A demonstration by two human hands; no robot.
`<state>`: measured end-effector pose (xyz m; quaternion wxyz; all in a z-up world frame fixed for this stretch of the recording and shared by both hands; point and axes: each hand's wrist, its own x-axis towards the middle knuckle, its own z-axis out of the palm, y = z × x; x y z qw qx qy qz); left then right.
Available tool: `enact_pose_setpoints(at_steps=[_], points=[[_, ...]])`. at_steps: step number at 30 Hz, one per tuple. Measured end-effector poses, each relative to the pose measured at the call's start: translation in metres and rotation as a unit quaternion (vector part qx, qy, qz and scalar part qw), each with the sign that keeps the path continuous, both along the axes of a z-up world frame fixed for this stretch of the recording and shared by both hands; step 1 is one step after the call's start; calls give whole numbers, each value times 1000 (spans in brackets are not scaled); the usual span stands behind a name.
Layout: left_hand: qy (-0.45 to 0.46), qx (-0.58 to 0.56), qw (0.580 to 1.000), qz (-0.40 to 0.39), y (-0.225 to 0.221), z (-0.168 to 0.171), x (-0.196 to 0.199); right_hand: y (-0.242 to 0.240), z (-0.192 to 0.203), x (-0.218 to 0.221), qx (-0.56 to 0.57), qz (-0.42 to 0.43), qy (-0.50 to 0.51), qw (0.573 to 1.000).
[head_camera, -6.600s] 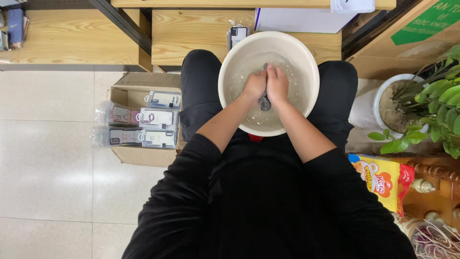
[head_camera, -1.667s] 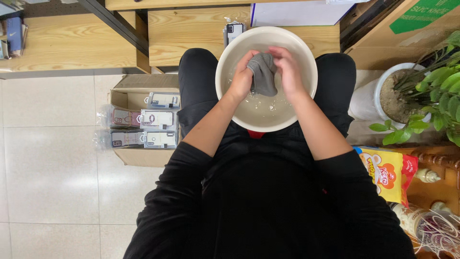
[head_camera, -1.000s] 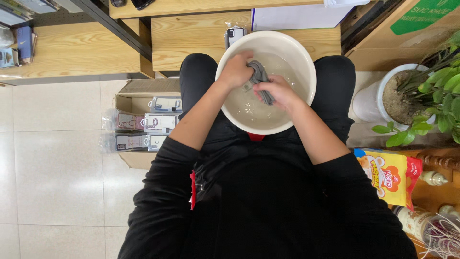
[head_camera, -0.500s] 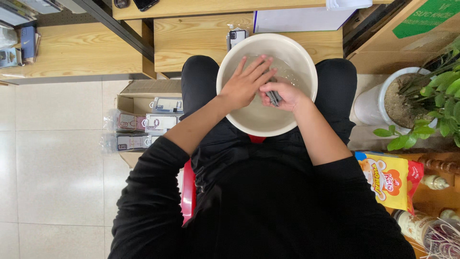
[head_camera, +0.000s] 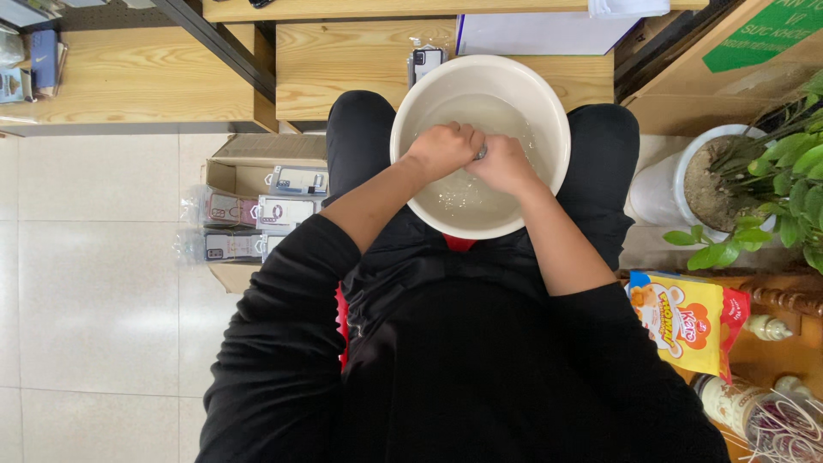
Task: The person washes a gray cloth in a white bowl of water, wrings it out, and then uses it to wipe a phone case still inside its plastic packaging. The person wipes the front and back of the packaged case before placing it on the wooden surface.
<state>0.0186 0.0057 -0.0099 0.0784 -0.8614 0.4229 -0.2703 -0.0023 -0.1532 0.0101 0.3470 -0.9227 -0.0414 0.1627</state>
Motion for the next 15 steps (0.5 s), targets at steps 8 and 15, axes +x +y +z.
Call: enact_pose_setpoints(at_steps=[8, 15], points=[[332, -43, 940, 67, 5, 5, 1, -9, -4, 0, -215, 117, -185, 952], [576, -193, 779, 158, 8, 12, 8, -12, -8, 15, -253, 235, -267, 899]])
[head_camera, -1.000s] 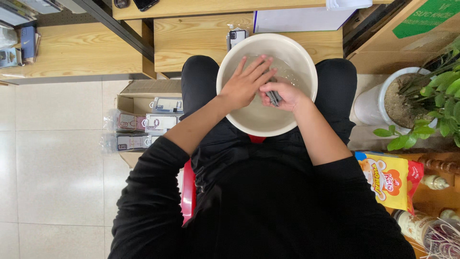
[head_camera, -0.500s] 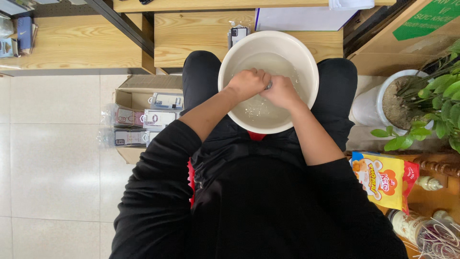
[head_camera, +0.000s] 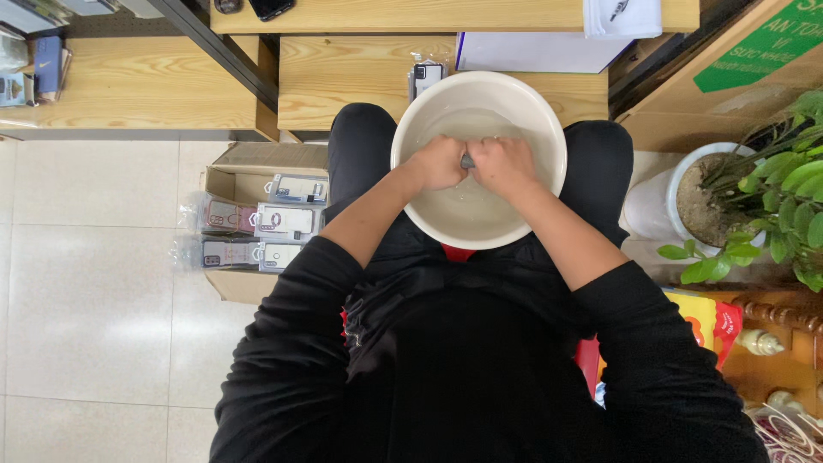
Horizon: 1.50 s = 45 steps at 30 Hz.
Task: The person washes a gray cloth in a white bowl of water, wrings it out, and then uses it to wipe a phone case still inside its plastic packaging. The person wipes the front and back of the packaged case before placing it on the wooden surface.
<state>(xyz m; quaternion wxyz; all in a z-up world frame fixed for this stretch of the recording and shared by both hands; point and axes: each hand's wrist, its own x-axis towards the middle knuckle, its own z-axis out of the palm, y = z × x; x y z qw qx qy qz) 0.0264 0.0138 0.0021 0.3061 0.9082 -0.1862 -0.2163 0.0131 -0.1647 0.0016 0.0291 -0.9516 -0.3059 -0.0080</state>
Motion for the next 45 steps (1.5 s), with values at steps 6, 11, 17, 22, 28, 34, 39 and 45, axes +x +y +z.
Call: enact_pose_setpoints(at_steps=[6, 11, 17, 22, 28, 34, 39, 45], points=[[-136, 23, 990, 8, 4, 8, -8, 6, 35, 25, 182, -196, 438, 859], [-209, 52, 976, -19, 8, 18, -15, -2, 40, 41, 274, -238, 558, 746], [-508, 114, 853, -28, 3, 12, -20, -16, 56, 44, 345, -207, 693, 598], [-631, 78, 771, -27, -5, 15, -17, -22, 28, 39, 336, -113, 771, 529], [-646, 113, 753, -51, -6, 7, -23, -8, 28, 28, 277, -111, 717, 629], [-452, 135, 878, -81, 0, -1, -15, 7, 39, 23, -14, -96, 326, 940], [-201, 69, 977, -12, 4, 4, -5, 14, 35, 23, -55, 2, 41, 998], [33, -163, 980, 107, 9, 12, 5, 9, 24, 29, -30, 88, -143, 985]])
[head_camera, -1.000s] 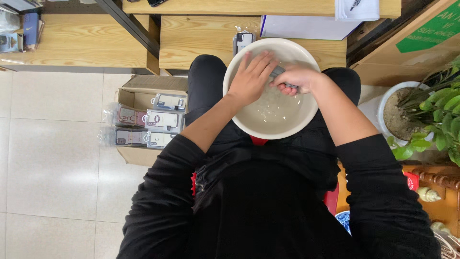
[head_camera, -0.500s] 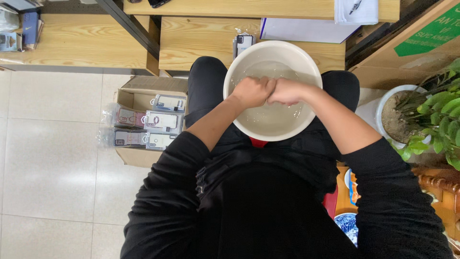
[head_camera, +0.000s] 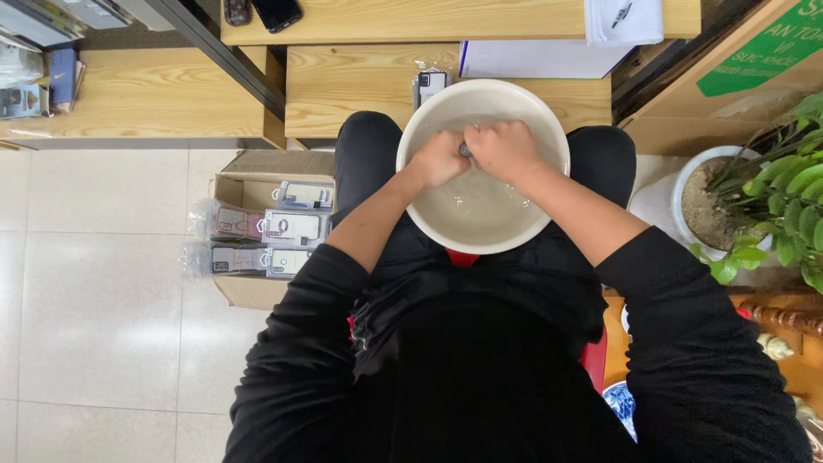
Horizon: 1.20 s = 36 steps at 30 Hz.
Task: The person washes a gray cloth in a white bowl of water, wrings it out, and then uses it to wipe a phone case still inside its plastic packaging. The person wipes the front and back of the packaged case before placing it on the wooden surface.
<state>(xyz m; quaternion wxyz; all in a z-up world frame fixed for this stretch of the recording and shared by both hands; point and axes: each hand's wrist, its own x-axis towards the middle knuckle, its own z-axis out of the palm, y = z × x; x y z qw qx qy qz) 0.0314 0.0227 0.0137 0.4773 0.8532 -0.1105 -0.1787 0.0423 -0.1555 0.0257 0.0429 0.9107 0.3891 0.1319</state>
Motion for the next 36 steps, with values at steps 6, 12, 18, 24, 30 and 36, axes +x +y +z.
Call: enact_pose_setpoints(at_steps=[6, 12, 18, 24, 30, 36], points=[[-15, 124, 992, -8, -4, 1, 2, 9, -9, -1, -34, 53, -100, 993], [-54, 238, 969, -33, 0, 13, -5, 7, 9, 11, 6, -156, 339, 928], [-195, 173, 965, -9, 7, 19, -14, -17, 38, 14, 261, -285, 648, 657], [-507, 190, 836, -90, 6, 22, -20, -25, 46, 30, 237, -258, 766, 539], [-674, 245, 696, -25, -13, 16, -23, -16, 33, 24, 157, -145, 853, 475], [-638, 324, 697, -47, -16, 2, -16, 10, 55, -1, 48, -227, 646, 727]])
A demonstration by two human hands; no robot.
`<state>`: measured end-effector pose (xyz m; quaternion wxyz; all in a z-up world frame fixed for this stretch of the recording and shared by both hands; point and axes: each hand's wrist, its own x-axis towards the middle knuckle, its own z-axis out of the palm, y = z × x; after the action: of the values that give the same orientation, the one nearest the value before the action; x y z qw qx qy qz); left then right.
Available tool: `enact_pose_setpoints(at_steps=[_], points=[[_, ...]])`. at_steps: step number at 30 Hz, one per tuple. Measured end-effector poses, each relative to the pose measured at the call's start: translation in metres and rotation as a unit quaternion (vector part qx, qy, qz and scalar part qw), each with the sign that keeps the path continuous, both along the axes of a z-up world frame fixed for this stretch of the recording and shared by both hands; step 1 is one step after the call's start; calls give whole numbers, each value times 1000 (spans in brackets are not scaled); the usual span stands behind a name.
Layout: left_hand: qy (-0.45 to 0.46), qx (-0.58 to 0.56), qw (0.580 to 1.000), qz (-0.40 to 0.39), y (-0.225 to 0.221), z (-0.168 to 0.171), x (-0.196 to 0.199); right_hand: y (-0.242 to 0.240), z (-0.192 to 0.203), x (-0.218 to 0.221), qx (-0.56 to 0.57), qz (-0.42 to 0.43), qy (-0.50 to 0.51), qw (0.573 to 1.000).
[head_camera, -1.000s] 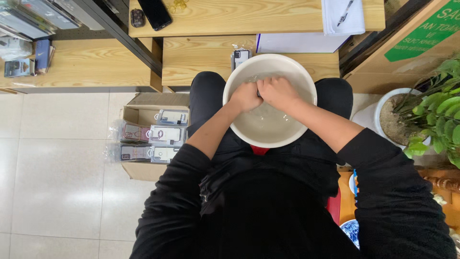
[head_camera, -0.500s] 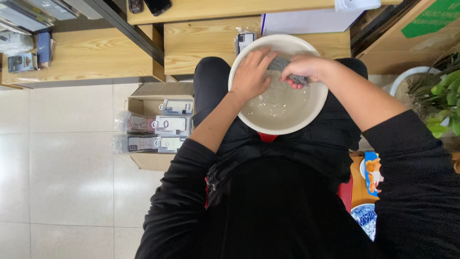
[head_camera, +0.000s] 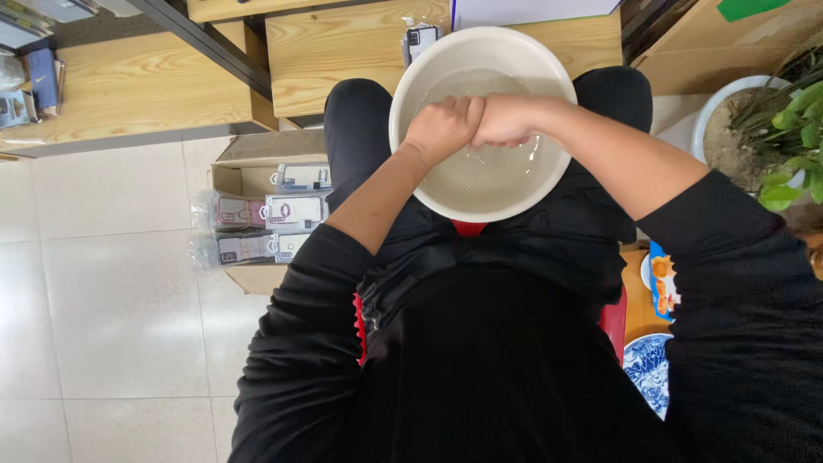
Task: The person washes a gray cloth in a white bowl of water, wrings it out, and then uses it to wipe a phone case still inside its plastic packaging. The person wipes the front and back of the packaged case before placing it on the wooden surface.
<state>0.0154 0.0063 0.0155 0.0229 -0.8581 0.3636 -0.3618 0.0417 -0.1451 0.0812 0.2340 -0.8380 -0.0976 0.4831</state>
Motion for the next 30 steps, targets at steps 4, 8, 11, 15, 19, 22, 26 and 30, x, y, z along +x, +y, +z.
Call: enact_pose_setpoints(at_steps=[4, 8, 11, 15, 19, 22, 26, 30], points=[[113, 7, 993, 40, -2, -14, 2, 10, -5, -9, -145, 69, -192, 968], [361, -23, 926, 105, 5, -10, 5, 14, -37, 1, -131, 141, -405, 894], [493, -77, 855, 143, 2, -4, 6, 8, -57, 5, -125, 176, -558, 801], [635, -170, 736, 162, 4, 3, 4, -3, -78, 9, -51, 188, -721, 666], [704, -251, 651, 134, 2, 8, 0, -11, -87, 3, -36, 177, -780, 600], [720, -316, 615, 54, 2, 13, 6, -16, -87, 3, -15, 180, -804, 567], [785, -292, 539, 90, 1, 22, 10, -22, -90, 1, -11, 176, -823, 540], [786, -171, 575, 150, 2, 39, 15, -18, -97, -1, 0, 150, -820, 553]])
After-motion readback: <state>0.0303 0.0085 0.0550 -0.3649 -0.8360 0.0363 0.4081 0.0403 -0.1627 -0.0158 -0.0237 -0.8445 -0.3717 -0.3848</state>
